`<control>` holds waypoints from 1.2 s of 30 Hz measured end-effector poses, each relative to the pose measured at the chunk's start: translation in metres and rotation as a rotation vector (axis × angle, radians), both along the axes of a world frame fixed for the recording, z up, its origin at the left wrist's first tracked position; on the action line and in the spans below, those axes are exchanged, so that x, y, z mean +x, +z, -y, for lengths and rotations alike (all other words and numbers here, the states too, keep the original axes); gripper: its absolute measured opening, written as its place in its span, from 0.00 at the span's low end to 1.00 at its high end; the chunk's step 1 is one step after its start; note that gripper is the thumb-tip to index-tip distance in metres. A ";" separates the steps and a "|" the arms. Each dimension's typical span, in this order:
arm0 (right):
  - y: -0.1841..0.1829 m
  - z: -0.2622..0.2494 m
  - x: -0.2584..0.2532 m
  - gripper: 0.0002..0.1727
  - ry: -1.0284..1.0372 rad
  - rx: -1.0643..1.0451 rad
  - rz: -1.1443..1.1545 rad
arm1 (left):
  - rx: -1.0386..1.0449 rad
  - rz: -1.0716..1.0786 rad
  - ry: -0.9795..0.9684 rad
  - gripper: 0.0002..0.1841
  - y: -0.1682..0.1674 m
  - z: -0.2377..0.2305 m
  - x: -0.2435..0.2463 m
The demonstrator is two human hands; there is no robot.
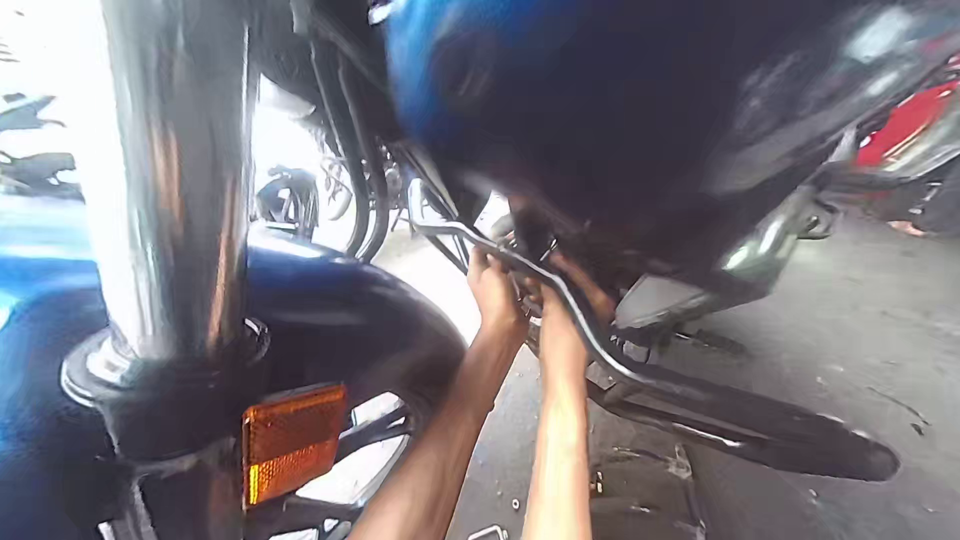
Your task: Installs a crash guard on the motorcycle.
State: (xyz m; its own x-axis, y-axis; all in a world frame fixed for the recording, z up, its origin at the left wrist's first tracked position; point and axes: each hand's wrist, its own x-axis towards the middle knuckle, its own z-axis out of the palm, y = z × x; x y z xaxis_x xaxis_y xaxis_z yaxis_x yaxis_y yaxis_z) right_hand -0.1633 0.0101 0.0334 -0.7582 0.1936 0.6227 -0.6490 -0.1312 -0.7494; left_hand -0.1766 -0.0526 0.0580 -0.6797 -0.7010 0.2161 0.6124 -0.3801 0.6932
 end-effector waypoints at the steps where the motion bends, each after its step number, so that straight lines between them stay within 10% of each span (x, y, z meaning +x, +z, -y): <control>1: 0.000 0.004 0.003 0.13 -0.078 0.008 -0.015 | -0.007 0.007 -0.003 0.13 -0.002 -0.001 0.002; 8: 0.007 0.009 0.026 0.11 -0.450 0.361 -0.044 | 0.113 -0.018 0.035 0.07 0.001 -0.003 0.006; 36: -0.011 0.025 0.006 0.14 -0.452 0.029 -0.006 | 0.073 -0.022 0.020 0.08 -0.004 -0.001 0.006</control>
